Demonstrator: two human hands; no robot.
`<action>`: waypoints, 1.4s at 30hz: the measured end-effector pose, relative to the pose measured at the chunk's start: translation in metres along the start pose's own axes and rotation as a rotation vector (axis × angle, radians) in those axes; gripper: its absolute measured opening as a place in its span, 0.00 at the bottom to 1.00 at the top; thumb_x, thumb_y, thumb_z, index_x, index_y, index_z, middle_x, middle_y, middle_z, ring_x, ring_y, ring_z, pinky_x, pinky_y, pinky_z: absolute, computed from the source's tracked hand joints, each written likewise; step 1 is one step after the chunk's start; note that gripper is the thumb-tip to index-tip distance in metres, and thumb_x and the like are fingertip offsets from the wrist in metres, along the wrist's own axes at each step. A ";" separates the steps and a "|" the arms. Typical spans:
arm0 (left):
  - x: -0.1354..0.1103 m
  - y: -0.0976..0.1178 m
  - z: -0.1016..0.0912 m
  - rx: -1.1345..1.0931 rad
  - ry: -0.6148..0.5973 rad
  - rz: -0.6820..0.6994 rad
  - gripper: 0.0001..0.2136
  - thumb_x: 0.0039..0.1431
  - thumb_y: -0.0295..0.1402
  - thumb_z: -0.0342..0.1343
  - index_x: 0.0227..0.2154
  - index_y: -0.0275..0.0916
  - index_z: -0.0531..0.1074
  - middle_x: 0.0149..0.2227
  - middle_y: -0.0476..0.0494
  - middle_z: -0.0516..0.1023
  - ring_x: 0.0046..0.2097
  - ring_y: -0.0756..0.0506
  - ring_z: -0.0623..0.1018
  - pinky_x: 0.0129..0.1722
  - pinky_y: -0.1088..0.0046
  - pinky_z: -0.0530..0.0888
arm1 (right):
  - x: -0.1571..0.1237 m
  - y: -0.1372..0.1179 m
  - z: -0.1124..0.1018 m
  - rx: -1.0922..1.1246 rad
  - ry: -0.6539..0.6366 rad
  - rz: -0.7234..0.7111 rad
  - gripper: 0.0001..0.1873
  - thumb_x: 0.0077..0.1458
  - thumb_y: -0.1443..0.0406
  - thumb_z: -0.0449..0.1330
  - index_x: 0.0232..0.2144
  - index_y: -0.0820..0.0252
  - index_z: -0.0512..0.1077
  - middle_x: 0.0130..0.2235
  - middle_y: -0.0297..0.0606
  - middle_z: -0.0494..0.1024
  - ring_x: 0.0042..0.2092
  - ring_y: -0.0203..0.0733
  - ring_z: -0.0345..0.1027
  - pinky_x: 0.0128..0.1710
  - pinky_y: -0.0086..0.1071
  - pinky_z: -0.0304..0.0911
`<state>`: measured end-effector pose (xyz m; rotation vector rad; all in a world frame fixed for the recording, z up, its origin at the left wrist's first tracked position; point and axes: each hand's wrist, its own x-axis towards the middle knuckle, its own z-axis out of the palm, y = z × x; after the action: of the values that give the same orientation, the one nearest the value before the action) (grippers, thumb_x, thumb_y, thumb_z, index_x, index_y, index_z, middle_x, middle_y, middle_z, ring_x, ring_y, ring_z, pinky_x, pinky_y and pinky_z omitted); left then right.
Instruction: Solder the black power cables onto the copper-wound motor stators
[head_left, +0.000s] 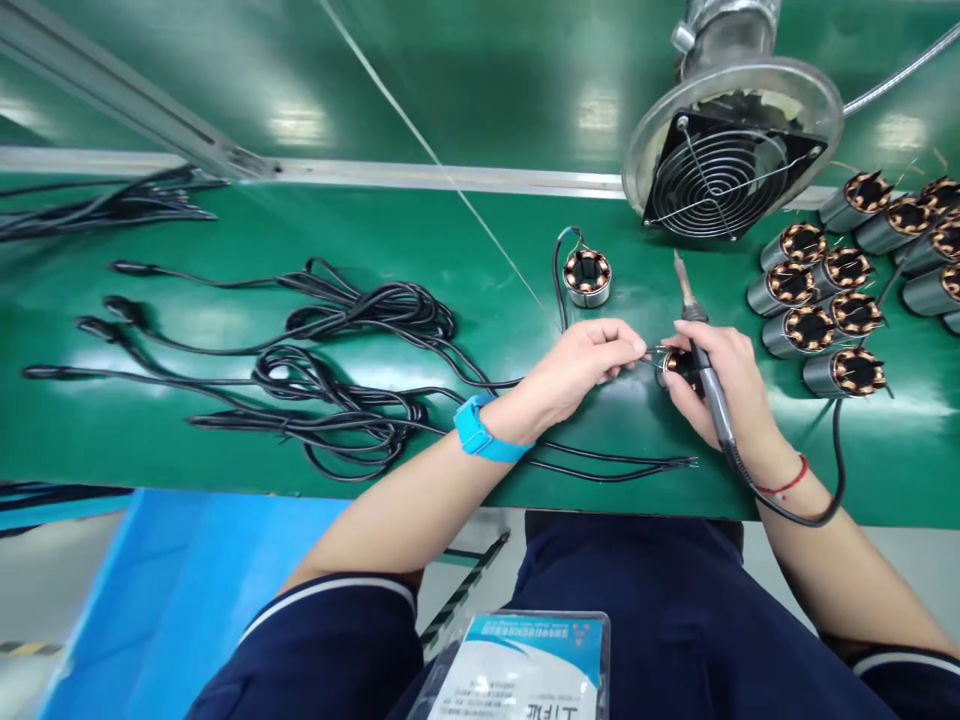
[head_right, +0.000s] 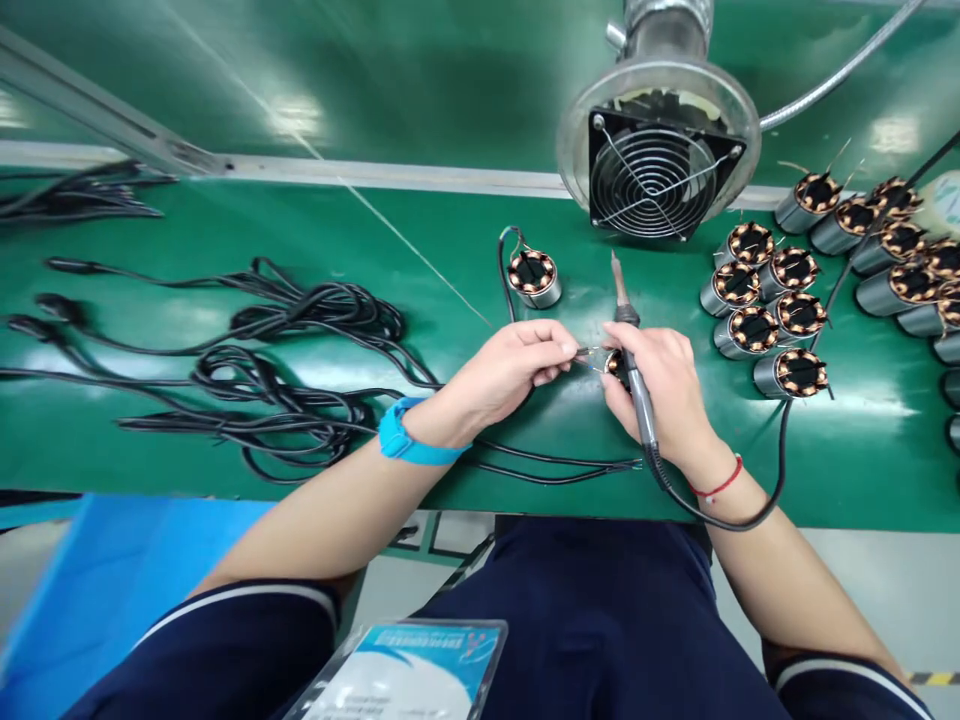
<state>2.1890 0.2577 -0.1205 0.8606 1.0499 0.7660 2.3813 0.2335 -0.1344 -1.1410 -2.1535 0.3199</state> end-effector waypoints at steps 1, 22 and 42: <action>0.000 0.000 0.000 -0.006 -0.005 -0.004 0.06 0.44 0.31 0.61 0.21 0.35 0.70 0.19 0.55 0.66 0.22 0.58 0.61 0.22 0.80 0.56 | -0.002 0.000 0.000 0.020 -0.003 0.001 0.25 0.57 0.64 0.58 0.56 0.54 0.59 0.45 0.38 0.77 0.46 0.46 0.67 0.49 0.43 0.61; -0.003 0.000 -0.003 0.287 -0.109 -0.080 0.10 0.49 0.37 0.60 0.23 0.35 0.70 0.21 0.54 0.64 0.24 0.56 0.60 0.25 0.78 0.56 | -0.007 -0.003 0.000 0.065 0.012 0.013 0.25 0.58 0.65 0.56 0.57 0.54 0.57 0.47 0.42 0.75 0.48 0.48 0.65 0.46 0.44 0.64; 0.003 0.022 -0.014 0.841 0.035 0.266 0.10 0.61 0.32 0.47 0.29 0.35 0.71 0.30 0.47 0.74 0.34 0.50 0.70 0.38 0.74 0.66 | -0.006 -0.004 0.001 0.084 0.187 0.116 0.20 0.59 0.69 0.55 0.54 0.54 0.62 0.44 0.38 0.78 0.45 0.45 0.69 0.45 0.42 0.65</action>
<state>2.1736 0.2733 -0.1059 1.7327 1.3220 0.5428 2.3802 0.2259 -0.1362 -1.2013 -1.8989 0.3390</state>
